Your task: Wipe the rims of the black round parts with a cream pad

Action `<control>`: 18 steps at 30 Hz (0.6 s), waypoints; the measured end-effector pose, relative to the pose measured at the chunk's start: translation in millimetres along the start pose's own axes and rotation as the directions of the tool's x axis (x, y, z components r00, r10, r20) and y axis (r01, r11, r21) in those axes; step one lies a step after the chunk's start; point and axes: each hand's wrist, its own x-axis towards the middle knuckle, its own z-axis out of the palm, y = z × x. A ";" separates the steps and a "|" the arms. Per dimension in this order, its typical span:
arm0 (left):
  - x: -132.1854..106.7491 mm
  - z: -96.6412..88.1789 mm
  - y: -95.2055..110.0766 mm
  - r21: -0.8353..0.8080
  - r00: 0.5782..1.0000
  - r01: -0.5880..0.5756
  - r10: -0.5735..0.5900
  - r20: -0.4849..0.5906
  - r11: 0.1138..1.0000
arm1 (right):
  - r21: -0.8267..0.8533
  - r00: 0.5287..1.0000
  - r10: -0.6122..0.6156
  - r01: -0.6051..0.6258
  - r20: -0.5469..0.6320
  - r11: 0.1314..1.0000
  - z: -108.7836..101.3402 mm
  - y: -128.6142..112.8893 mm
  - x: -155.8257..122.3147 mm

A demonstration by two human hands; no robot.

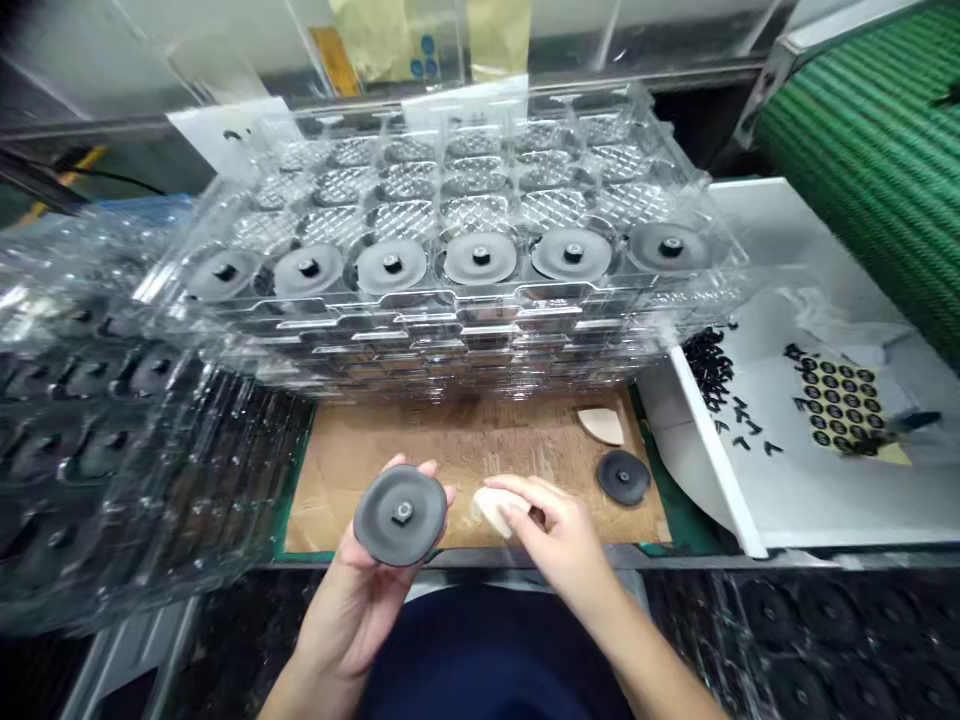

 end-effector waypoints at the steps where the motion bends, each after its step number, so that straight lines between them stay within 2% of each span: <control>1: 2.4 -0.4 -0.5 -0.010 1.000 0.002 -0.002 0.007 1.000 | -0.022 0.999 0.028 -0.027 0.022 0.999 4.9 13.0 -1.0; 3: 6.8 -1.5 -2.1 -0.015 1.000 -0.011 0.011 0.024 1.000 | -0.040 0.998 0.055 -0.054 0.025 0.998 10.4 27.7 -2.3; 5: 10.4 -2.7 -5.2 0.007 0.997 -0.051 0.051 0.049 0.999 | -0.024 0.998 0.051 -0.052 -0.024 0.998 8.2 15.4 -1.1; 7: 12.5 -3.4 -8.9 0.040 0.991 -0.114 0.110 0.080 0.993 | 0.010 0.992 0.005 -0.004 -0.126 1.000 2.0 -22.1 2.6; 9: 12.7 -3.2 -11.6 0.064 0.982 -0.168 0.162 0.096 0.984 | 0.055 0.931 -0.186 0.214 -0.315 0.975 -2.0 -67.5 6.1; 10: 12.1 -3.3 -11.9 0.078 0.979 -0.189 0.182 0.087 0.979 | 0.033 0.895 -0.297 0.326 -0.332 0.945 -2.1 -86.4 6.7; 11: 11.2 -3.7 -11.5 0.090 0.977 -0.207 0.201 0.072 0.974 | 0.012 0.865 -0.391 0.415 -0.316 0.910 -1.2 -100.2 6.3; 12: 10.3 -4.7 -10.4 0.104 0.974 -0.224 0.219 0.056 0.969 | 0.019 0.862 -0.422 0.445 -0.279 0.895 -0.1 -108.2 4.7; 13: 9.4 -6.2 -8.9 0.116 0.971 -0.240 0.237 0.041 0.964 | 0.029 0.883 -0.421 0.436 -0.205 0.900 0.5 -110.7 2.5; 16: 8.5 -11.1 -5.2 0.131 0.953 -0.303 0.301 0.039 0.944 | 0.018 0.962 -0.273 0.273 -0.002 0.962 -3.7 -101.3 -4.1; 18: 8.7 -10.3 -5.7 0.144 0.939 -0.344 0.338 0.067 0.928 | -0.024 0.964 -0.262 0.261 -0.043 0.965 -9.2 -99.3 -4.7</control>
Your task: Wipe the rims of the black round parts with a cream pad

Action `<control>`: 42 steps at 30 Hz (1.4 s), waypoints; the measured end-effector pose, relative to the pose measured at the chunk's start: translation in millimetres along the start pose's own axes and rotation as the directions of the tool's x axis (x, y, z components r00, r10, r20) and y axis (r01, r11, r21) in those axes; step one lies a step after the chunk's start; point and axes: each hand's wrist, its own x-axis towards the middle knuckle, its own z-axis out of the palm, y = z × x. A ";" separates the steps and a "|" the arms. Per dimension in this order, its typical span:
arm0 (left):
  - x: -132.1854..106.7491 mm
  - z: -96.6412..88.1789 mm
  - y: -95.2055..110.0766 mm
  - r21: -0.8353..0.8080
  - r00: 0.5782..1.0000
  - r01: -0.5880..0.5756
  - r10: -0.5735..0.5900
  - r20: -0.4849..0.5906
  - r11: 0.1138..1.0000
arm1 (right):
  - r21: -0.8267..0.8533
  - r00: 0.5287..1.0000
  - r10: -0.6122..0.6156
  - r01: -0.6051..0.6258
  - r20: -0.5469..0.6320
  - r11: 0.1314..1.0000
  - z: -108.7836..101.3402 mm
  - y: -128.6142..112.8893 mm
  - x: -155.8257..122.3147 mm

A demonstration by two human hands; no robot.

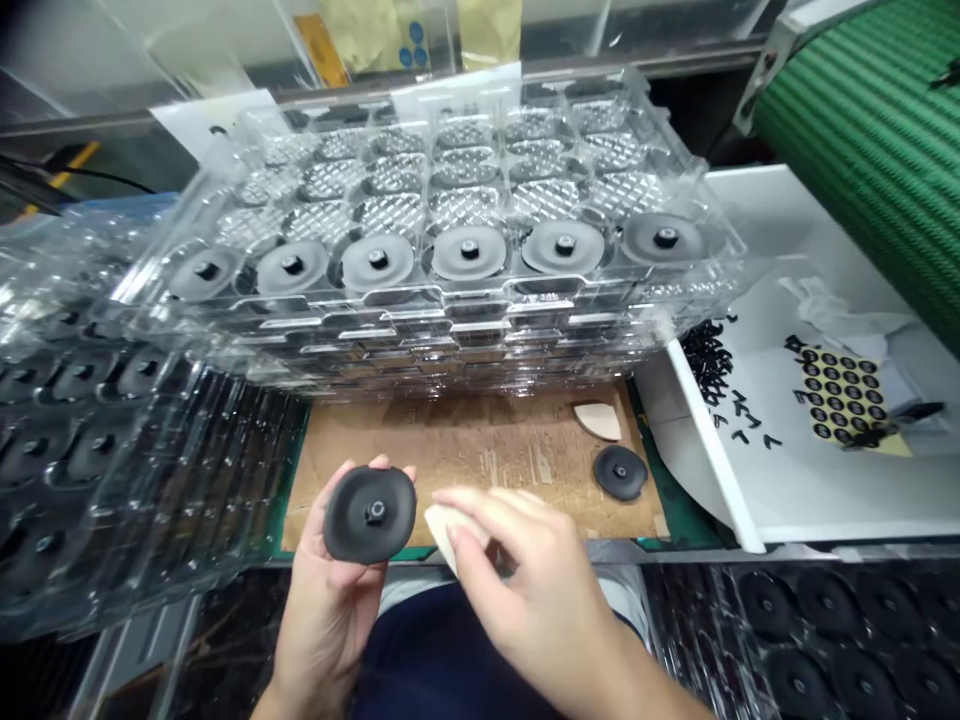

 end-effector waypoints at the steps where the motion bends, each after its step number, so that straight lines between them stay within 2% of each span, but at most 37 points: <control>1: -0.1 2.3 -0.7 0.009 1.000 -0.013 0.013 0.019 1.000 | -0.012 0.997 -0.048 0.047 -0.063 0.999 -2.0 -2.4 1.9; 3: -0.8 8.8 -1.2 0.023 0.998 -0.020 0.018 0.067 1.000 | -0.022 0.968 -0.182 0.181 -0.170 0.983 -3.0 -11.2 7.8; 4: -1.2 11.7 -0.6 0.026 0.996 -0.018 0.016 0.082 1.000 | -0.018 0.957 -0.229 0.229 -0.178 0.973 -2.3 -15.0 10.0; 6: -1.5 14.1 2.7 0.024 0.995 -0.045 0.043 0.094 0.999 | 0.042 0.969 -0.227 0.232 -0.098 0.972 -0.3 -15.3 9.0; 9: -0.7 8.5 9.4 0.008 0.989 -0.100 0.099 0.106 0.995 | 0.131 0.999 -0.029 0.024 0.041 0.991 0.8 8.1 -5.2; 12: -0.4 1.7 11.8 -0.033 0.985 -0.098 0.102 0.136 0.995 | 0.153 0.982 0.186 -0.179 -0.032 0.972 -0.5 37.5 -18.4; 14: -1.4 1.7 10.6 -0.057 0.985 -0.067 0.075 0.153 0.996 | 0.158 0.968 0.232 -0.215 -0.099 0.964 -2.2 40.8 -19.1; 16: -3.7 4.7 9.1 -0.073 0.986 -0.030 0.041 0.159 0.997 | 0.137 0.973 0.168 -0.147 -0.157 0.980 -3.4 27.4 -12.6; 19: -8.3 7.8 9.0 -0.084 0.988 0.017 -0.004 0.155 0.996 | 0.058 0.974 -0.088 0.102 -0.207 0.993 -0.1 -5.7 2.8; 21: -10.1 4.0 9.5 -0.107 0.984 0.088 -0.070 0.167 0.990 | 0.030 0.945 -0.291 0.298 -0.148 0.954 5.5 -21.4 10.6; 22: -10.2 0.3 9.2 -0.121 0.978 0.126 -0.103 0.179 0.985 | 0.041 0.930 -0.359 0.363 -0.075 0.931 8.6 -25.4 13.0; 24: -9.2 -8.8 7.1 -0.144 0.975 0.160 -0.134 0.176 0.977 | 0.087 0.920 -0.371 0.362 0.128 0.928 14.4 -26.7 15.5; 25: -8.6 -12.7 5.4 -0.138 0.978 0.161 -0.139 0.157 0.977 | 0.084 0.918 -0.339 0.329 0.205 0.941 16.8 -25.4 16.3; 26: -8.4 -15.4 3.7 -0.130 0.980 0.165 -0.148 0.132 0.978 | 0.055 0.920 -0.313 0.309 0.234 0.949 18.8 -23.8 17.1; 28: -9.7 -16.2 1.6 -0.121 0.970 0.206 -0.187 0.154 0.971 | -0.046 0.935 -0.331 0.339 0.130 0.940 20.9 -21.3 18.6; 30: -12.6 -12.6 3.6 -0.146 0.953 0.262 -0.232 0.193 0.954 | -0.069 0.915 -0.400 0.403 0.049 0.913 18.5 -20.6 18.2; 32: -15.2 -8.5 9.0 -0.175 0.941 0.308 -0.273 0.199 0.935 | 0.030 0.899 -0.408 0.408 0.157 0.912 10.3 -20.2 14.0; 34: -16.2 -6.3 13.9 -0.183 0.932 0.338 -0.301 0.202 0.923 | 0.073 0.890 -0.342 0.336 0.300 0.939 -0.8 -19.1 7.2; 36: -15.8 -5.3 14.8 -0.183 0.912 0.375 -0.326 0.248 0.909 | -0.079 0.924 -0.257 0.290 0.284 0.954 -10.0 -17.9 2.5; 38: -15.4 -3.9 12.1 -0.205 0.897 0.401 -0.337 0.287 0.893 | -0.250 0.935 -0.296 0.339 0.194 0.907 -14.0 -17.6 4.8; 39: -15.5 -2.9 10.4 -0.210 0.892 0.409 -0.340 0.298 0.888 | -0.274 0.910 -0.366 0.408 0.192 0.871 -14.3 -17.4 8.9; 40: -15.8 -1.9 9.0 -0.211 0.886 0.419 -0.346 0.309 0.883 | -0.237 0.866 -0.445 0.492 0.226 0.837 -14.1 -16.4 14.5; 42: -16.8 -1.0 8.5 -0.193 0.867 0.436 -0.353 0.352 0.879 | -0.055 0.779 -0.551 0.591 0.298 0.805 -13.7 -11.1 26.2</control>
